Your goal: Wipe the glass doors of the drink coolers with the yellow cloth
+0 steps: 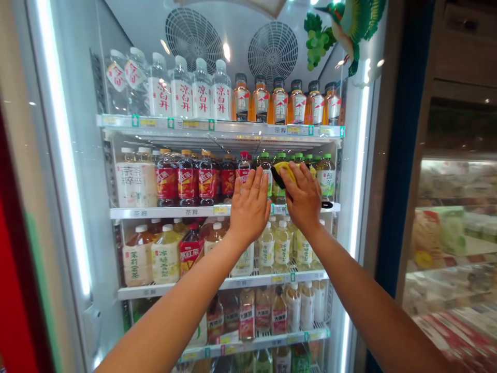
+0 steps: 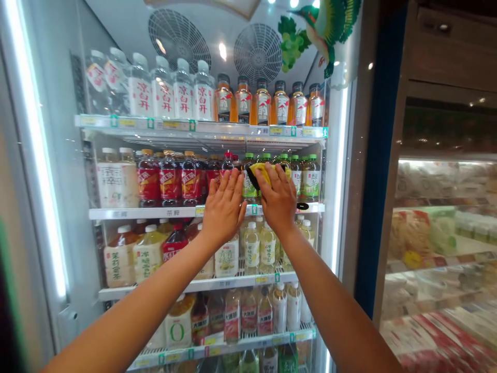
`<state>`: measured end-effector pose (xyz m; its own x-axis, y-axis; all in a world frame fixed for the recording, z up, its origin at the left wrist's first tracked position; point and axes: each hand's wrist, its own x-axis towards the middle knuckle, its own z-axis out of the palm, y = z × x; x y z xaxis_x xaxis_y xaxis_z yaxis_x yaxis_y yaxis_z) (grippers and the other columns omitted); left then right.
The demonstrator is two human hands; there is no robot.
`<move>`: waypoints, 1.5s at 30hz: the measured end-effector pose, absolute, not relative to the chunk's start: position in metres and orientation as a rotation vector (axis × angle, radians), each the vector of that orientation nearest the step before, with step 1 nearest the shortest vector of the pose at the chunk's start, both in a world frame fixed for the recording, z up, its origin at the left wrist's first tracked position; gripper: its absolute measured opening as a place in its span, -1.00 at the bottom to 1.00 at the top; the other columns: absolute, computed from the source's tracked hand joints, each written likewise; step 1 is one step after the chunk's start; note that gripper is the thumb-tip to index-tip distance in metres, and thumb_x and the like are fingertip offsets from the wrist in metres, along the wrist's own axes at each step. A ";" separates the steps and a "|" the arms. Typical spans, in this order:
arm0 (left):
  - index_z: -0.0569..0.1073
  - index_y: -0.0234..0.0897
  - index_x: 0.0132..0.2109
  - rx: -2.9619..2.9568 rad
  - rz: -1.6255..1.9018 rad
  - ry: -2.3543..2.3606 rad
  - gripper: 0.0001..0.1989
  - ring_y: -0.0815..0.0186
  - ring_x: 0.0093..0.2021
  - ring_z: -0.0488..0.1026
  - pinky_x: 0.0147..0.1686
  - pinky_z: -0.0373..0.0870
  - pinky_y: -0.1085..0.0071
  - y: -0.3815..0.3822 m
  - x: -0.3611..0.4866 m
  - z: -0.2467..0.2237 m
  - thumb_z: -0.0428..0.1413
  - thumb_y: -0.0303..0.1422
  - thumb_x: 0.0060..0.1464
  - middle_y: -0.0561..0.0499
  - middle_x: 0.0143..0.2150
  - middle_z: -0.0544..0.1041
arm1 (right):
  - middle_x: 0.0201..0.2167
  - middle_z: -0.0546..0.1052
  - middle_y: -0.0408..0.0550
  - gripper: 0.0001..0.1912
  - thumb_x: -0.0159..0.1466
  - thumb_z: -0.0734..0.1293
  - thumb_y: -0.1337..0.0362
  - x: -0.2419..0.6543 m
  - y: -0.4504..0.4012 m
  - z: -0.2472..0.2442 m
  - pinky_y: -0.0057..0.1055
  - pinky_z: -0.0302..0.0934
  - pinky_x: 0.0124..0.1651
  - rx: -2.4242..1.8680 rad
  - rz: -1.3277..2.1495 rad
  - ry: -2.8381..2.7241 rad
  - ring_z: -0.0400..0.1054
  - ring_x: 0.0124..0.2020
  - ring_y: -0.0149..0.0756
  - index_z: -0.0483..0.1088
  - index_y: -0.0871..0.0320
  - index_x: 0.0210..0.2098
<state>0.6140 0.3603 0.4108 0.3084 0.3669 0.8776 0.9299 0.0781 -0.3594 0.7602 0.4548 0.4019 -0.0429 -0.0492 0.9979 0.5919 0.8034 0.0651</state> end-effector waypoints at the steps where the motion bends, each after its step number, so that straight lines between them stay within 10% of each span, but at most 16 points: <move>1: -0.11 -0.43 0.51 -1.482 -0.655 -1.257 -0.29 0.09 0.56 -0.24 0.50 -0.28 -0.07 0.359 0.611 0.407 -0.07 -0.29 0.35 -0.24 0.56 -0.08 | 0.41 0.30 -0.13 -0.43 0.41 0.18 0.39 0.760 0.450 0.391 0.10 0.03 0.45 -0.438 -0.577 -1.588 0.03 0.48 -0.09 0.28 -0.14 0.36; 45: -0.45 -0.36 0.51 -1.453 -0.636 -1.291 -0.13 0.07 0.56 -0.25 0.49 -0.30 -0.08 0.280 0.470 0.404 -0.03 -0.26 0.36 -0.23 0.56 -0.18 | 0.20 0.50 0.03 -0.56 0.44 0.25 0.19 0.631 0.379 0.427 0.00 0.04 0.36 -0.473 -0.663 -1.507 0.21 0.32 -0.04 0.38 -0.02 0.29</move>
<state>0.4702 0.2798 0.4041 0.2786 0.3766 0.8835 0.9301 0.1236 -0.3460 0.6313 0.3790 0.4270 -0.0546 -0.1060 0.9929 0.6607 0.7417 0.1155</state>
